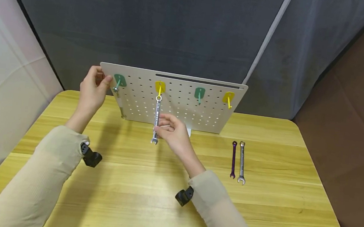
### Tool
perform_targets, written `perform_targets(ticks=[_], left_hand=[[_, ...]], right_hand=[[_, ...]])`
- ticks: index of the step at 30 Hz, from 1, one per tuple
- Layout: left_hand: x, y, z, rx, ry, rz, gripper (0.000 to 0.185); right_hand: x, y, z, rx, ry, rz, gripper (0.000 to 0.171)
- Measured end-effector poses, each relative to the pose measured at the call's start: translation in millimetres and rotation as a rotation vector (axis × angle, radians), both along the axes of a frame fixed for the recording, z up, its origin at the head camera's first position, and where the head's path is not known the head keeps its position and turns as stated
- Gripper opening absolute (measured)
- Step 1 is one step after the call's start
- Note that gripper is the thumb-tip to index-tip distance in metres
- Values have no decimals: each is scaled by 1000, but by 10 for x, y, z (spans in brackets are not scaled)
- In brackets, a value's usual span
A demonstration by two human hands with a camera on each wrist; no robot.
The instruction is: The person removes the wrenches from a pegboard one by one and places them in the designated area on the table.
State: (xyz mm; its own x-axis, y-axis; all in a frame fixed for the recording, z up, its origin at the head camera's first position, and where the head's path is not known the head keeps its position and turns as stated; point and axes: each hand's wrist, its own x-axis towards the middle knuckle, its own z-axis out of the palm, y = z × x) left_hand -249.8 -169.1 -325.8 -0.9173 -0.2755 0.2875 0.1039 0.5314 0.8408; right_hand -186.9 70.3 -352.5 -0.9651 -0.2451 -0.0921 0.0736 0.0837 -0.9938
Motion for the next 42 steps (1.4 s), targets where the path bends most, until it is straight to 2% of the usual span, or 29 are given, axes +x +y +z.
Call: perform_targets(ticks=[10,25,32,42], left_hand=[[-1,2,-5,2,0,3,31],[-6,4,-10,6,0,0,30],[1,3,-10,5,-8,4,29],[17,5,-2,12,-8,-1,30]], right_hand=[[34,7,65,-76,-21,34,44],[10,51,49,-74,22,15,45],[25,234,-56,-56,29,-9,38],[29,733,-393,12,20,-49,35]])
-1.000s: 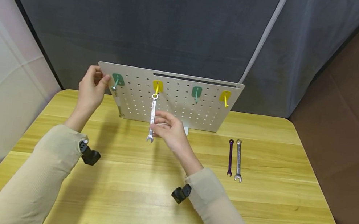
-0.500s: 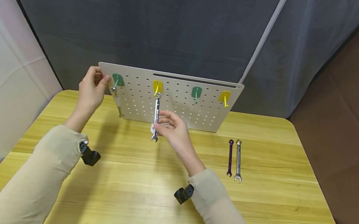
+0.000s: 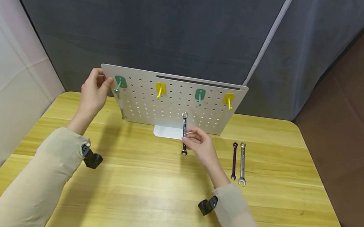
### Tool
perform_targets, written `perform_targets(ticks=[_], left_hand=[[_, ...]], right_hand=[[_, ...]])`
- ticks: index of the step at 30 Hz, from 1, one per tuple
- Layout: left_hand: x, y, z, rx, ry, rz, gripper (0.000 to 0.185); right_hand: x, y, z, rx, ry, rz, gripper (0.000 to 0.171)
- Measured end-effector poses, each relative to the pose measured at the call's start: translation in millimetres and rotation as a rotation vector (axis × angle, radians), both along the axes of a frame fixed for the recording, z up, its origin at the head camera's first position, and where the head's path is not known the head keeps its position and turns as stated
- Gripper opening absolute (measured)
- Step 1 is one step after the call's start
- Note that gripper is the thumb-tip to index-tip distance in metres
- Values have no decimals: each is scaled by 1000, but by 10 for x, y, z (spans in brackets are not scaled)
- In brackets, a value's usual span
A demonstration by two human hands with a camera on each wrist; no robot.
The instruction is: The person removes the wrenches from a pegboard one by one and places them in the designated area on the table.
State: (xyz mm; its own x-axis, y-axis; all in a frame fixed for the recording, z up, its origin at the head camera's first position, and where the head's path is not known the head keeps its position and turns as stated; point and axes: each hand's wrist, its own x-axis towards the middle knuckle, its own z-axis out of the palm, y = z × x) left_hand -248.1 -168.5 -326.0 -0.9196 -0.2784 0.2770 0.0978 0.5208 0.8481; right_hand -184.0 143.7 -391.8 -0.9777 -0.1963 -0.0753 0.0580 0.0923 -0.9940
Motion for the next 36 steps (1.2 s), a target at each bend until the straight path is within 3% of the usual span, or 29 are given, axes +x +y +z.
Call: perform_targets(ticks=[14,21,36], left_hand=[[-20,25,-6,5,13,-11,31],[-5,12,-17,-2,9,0,31],[-3,-2,-30,-10,16,-7,30]], right_hand=[[-2,933,-319,253,-105,-142,47],[-6,1266,-463,293,-197,-165,52],[90,1739,-493,425,-307,-253,52]])
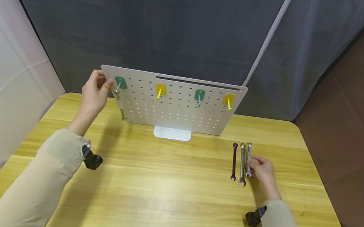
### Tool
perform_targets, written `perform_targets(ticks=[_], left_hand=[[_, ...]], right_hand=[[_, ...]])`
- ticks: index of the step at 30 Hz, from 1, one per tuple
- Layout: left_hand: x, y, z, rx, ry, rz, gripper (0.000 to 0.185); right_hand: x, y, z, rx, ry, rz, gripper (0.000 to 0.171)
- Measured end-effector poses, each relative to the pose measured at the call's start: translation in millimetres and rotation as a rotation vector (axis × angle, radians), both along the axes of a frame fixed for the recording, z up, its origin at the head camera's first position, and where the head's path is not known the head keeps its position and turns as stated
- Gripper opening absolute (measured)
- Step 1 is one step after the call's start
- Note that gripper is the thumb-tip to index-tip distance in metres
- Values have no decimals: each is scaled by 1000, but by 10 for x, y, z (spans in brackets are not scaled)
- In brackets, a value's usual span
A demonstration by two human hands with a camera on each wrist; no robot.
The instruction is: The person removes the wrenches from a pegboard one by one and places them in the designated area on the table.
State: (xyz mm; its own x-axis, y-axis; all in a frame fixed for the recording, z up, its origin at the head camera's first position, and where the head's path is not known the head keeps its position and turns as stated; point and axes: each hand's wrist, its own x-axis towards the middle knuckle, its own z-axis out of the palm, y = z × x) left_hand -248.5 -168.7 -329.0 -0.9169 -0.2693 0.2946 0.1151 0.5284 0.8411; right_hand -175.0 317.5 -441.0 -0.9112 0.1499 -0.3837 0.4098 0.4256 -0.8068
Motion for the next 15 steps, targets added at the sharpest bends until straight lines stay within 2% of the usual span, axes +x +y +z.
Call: perform_targets(ticks=[8,15], left_hand=[[-4,0,-3,8,-2,-3,29],[-5,1,-6,8,-7,-5,29]], right_hand=[[28,124,-63,42,-26,-15,50],[48,112,-78,108,-38,-13,45]])
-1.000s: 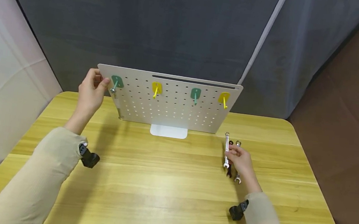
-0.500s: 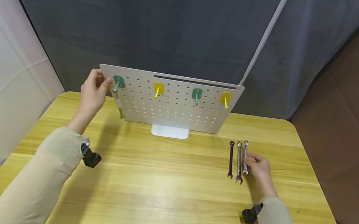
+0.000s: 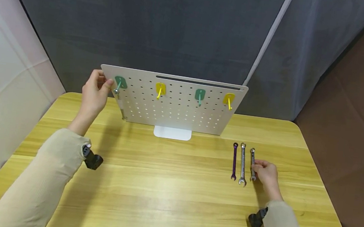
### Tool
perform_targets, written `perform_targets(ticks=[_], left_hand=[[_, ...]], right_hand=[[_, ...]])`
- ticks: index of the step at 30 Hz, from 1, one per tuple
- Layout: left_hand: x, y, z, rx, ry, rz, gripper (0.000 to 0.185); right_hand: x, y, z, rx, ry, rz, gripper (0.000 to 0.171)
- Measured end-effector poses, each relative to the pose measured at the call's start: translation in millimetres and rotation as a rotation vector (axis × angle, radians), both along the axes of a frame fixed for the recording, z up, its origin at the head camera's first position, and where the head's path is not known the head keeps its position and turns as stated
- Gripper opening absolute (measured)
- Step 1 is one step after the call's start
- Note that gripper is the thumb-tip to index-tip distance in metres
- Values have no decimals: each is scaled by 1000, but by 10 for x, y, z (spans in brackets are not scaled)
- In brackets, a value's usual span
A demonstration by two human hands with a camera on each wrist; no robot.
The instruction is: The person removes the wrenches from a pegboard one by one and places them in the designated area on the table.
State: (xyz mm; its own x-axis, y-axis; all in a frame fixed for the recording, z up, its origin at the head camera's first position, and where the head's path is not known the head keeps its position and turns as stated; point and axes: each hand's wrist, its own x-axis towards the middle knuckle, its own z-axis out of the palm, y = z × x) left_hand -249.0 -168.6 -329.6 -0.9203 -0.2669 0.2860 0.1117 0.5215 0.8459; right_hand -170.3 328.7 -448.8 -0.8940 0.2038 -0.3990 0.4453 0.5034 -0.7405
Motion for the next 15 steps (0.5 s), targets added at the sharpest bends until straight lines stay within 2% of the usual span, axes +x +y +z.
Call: perform_targets(ticks=[9,15], left_hand=[[13,-2,3,3,-15,-2,30],[-9,-2,-14,-5,0,9,29]], right_hand=[[-5,2,-62,49,8,-39,41],[16,38,-66,99,4,-22,37]])
